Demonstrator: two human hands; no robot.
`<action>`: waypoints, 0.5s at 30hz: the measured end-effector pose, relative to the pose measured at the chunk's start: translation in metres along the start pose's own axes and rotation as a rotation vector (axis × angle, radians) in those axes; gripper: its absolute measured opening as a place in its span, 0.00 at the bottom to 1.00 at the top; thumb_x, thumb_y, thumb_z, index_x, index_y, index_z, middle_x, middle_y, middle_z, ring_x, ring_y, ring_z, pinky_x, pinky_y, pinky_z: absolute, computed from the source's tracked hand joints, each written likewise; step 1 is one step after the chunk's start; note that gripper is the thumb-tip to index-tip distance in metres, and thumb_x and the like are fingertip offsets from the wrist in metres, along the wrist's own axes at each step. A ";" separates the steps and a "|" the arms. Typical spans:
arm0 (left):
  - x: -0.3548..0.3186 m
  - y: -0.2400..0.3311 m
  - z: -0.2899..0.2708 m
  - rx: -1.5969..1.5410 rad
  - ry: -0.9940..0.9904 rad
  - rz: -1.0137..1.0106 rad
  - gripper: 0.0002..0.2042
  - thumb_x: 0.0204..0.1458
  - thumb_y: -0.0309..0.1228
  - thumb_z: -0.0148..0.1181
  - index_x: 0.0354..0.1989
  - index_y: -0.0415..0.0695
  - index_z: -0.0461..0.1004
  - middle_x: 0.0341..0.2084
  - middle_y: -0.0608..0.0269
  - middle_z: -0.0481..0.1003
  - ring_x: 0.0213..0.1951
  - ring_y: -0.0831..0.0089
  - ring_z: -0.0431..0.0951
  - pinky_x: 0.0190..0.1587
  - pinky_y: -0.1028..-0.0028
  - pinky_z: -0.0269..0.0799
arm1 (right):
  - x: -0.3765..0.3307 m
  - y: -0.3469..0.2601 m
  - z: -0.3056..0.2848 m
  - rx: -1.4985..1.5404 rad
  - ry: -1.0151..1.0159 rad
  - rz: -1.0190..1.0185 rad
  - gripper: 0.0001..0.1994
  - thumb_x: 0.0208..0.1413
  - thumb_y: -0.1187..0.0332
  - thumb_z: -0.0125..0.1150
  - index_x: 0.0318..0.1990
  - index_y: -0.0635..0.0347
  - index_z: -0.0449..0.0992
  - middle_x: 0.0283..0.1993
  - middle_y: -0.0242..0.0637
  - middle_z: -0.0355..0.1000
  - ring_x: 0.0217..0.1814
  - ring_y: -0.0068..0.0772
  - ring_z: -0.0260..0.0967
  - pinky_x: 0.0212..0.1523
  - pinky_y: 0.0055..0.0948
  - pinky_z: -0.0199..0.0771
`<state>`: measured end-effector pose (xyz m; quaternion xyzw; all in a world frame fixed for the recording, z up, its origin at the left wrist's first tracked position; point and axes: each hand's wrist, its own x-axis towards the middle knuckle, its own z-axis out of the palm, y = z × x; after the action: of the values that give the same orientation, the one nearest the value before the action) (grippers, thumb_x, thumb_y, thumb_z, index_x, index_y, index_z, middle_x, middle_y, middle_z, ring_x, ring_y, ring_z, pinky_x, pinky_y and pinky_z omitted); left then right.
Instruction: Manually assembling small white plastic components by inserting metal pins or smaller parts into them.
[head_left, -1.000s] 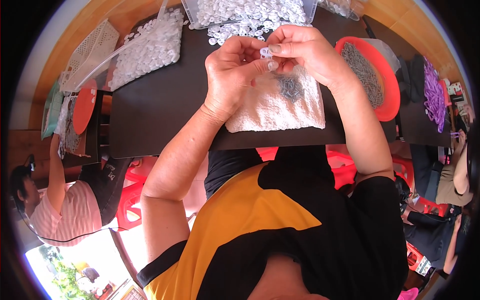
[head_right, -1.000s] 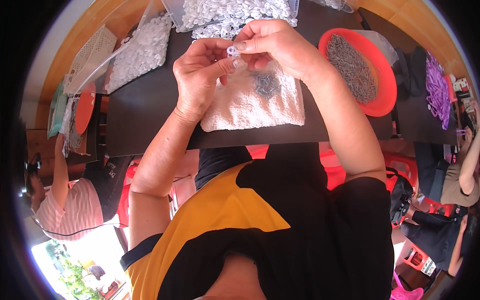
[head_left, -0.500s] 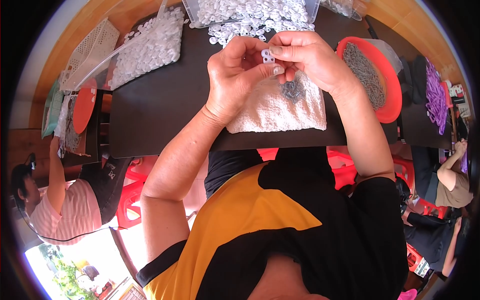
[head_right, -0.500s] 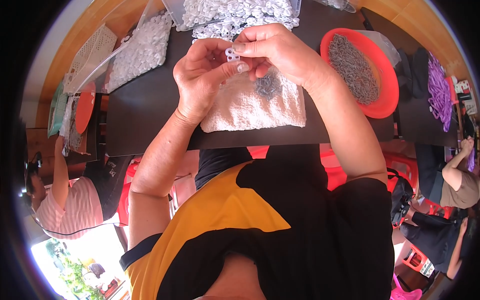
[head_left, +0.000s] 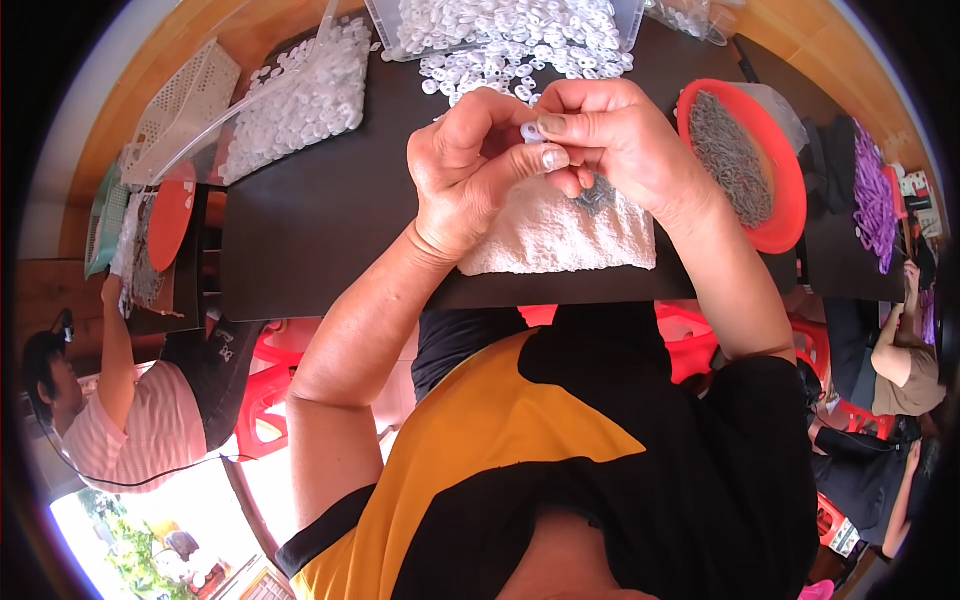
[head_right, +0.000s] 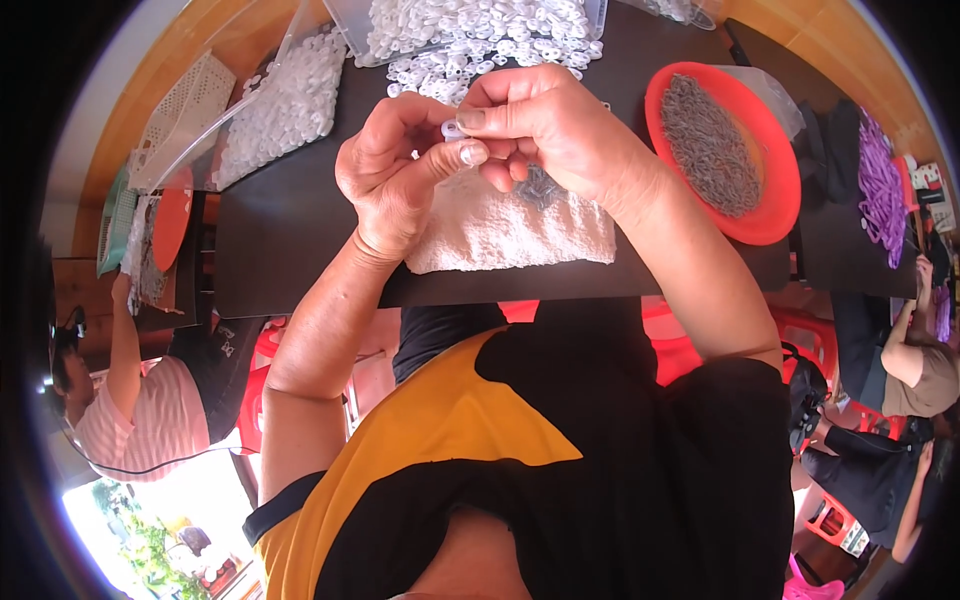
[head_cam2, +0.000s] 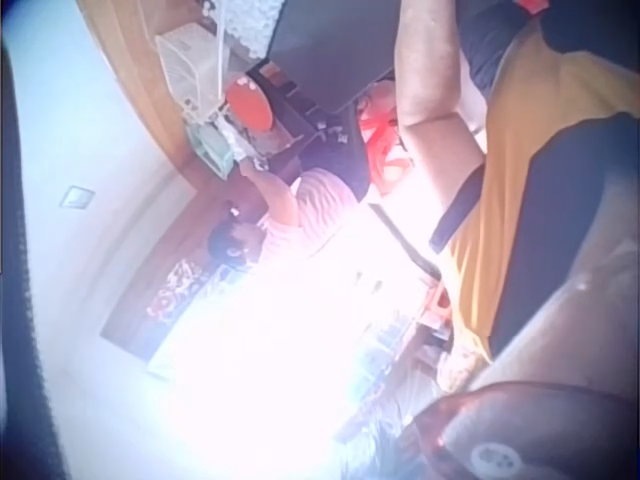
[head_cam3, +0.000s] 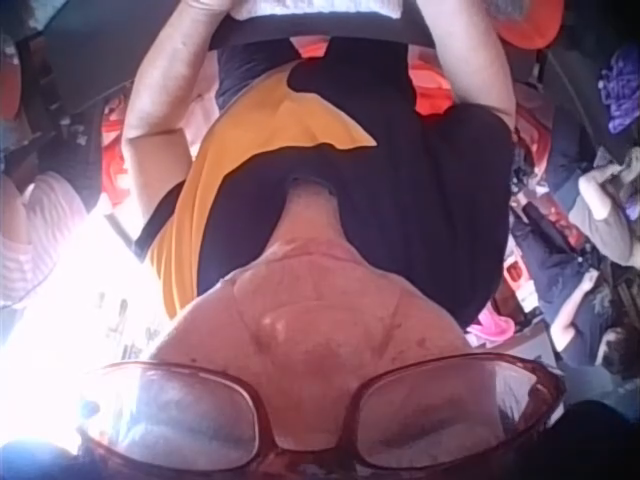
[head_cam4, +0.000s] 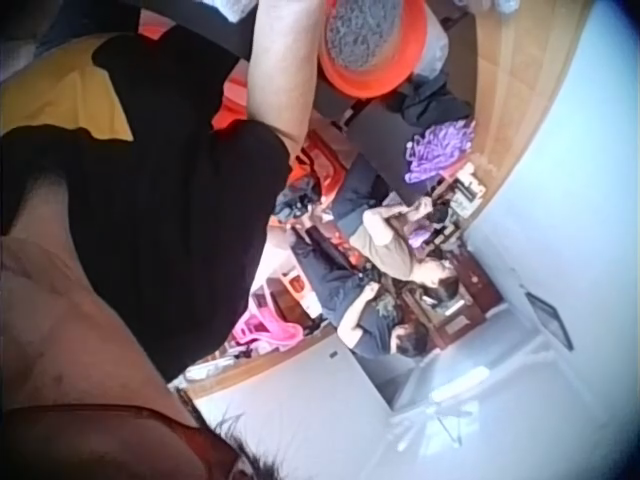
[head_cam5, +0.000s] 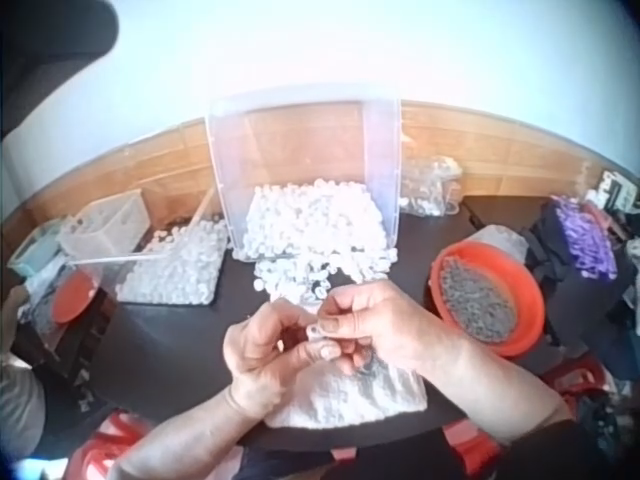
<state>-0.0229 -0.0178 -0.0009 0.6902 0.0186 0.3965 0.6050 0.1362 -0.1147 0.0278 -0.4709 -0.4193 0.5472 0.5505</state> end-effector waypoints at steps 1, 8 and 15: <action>0.000 0.000 -0.001 0.021 -0.005 0.020 0.12 0.46 0.19 0.69 0.38 0.36 0.73 0.29 0.65 0.77 0.34 0.81 0.76 0.39 0.81 0.74 | 0.000 0.000 0.001 0.018 0.000 -0.007 0.10 0.59 0.66 0.57 0.36 0.65 0.75 0.25 0.31 0.72 0.21 0.21 0.70 0.22 0.16 0.64; 0.005 0.001 -0.002 0.140 -0.049 0.163 0.10 0.48 0.16 0.65 0.36 0.34 0.70 0.26 0.59 0.77 0.28 0.74 0.81 0.32 0.78 0.79 | 0.001 0.002 0.004 0.026 0.021 -0.028 0.09 0.59 0.67 0.56 0.35 0.65 0.76 0.24 0.30 0.71 0.21 0.20 0.69 0.22 0.16 0.63; 0.008 -0.011 0.002 0.192 0.037 0.182 0.15 0.44 0.21 0.71 0.37 0.38 0.71 0.24 0.65 0.76 0.26 0.84 0.76 0.28 0.84 0.72 | 0.003 0.001 -0.003 -0.101 0.107 -0.087 0.09 0.58 0.66 0.58 0.33 0.64 0.76 0.23 0.29 0.71 0.20 0.18 0.67 0.21 0.15 0.61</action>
<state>-0.0116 -0.0121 -0.0064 0.7363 0.0047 0.4587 0.4974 0.1389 -0.1119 0.0264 -0.5078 -0.4365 0.4750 0.5709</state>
